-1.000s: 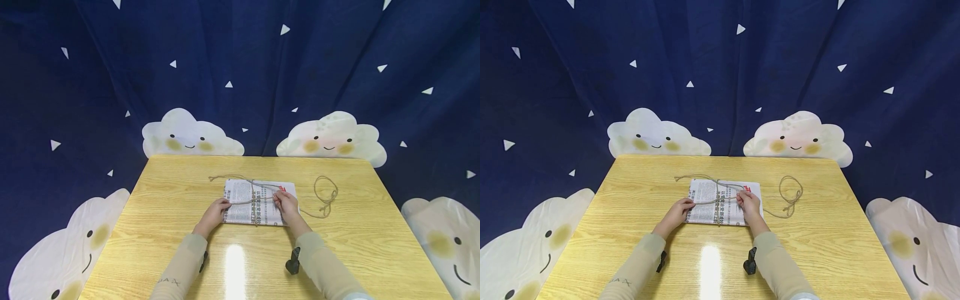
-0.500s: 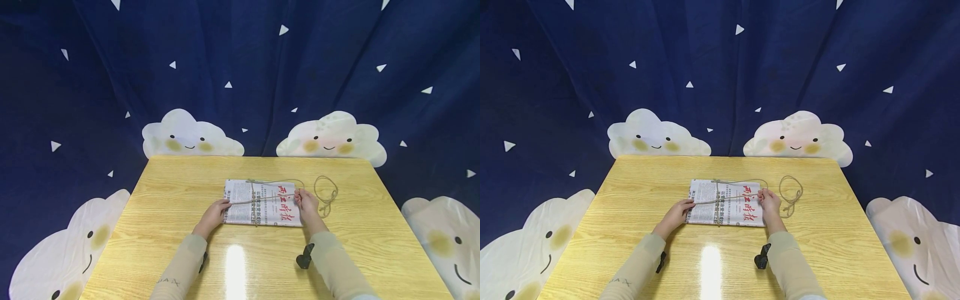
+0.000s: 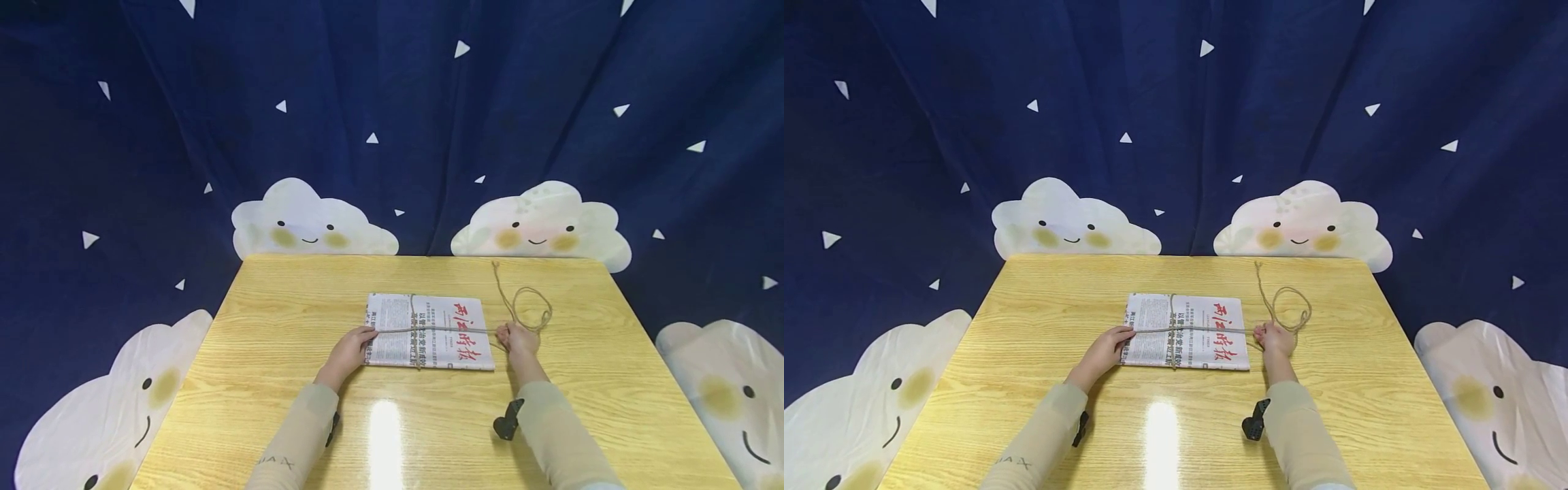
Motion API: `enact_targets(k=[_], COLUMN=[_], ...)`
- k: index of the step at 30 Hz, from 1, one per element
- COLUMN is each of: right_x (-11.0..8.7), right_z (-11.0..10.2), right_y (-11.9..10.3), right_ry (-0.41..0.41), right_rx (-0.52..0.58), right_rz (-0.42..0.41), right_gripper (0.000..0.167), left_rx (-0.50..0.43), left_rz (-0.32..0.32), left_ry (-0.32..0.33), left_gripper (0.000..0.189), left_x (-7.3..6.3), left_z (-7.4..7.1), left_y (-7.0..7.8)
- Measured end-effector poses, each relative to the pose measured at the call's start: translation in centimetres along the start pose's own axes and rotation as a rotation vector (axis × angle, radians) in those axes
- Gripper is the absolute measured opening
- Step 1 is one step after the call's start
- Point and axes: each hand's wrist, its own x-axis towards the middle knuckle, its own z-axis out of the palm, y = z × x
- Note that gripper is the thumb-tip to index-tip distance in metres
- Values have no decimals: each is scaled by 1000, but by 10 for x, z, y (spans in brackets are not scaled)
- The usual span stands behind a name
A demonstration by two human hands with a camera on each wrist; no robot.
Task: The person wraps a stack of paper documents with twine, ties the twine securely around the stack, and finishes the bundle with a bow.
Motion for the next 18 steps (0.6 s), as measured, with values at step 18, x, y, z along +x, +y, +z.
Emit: enact_targets(k=[18], right_x=[9], right_z=[-29], right_y=[-9], right_ry=[-42], right_rx=[-534], right_rz=[-306], right_gripper=[26], left_rx=[4], left_rz=[4], left_ry=[1], left_gripper=[30], left_x=[-2], left_z=[0], left_y=[0])
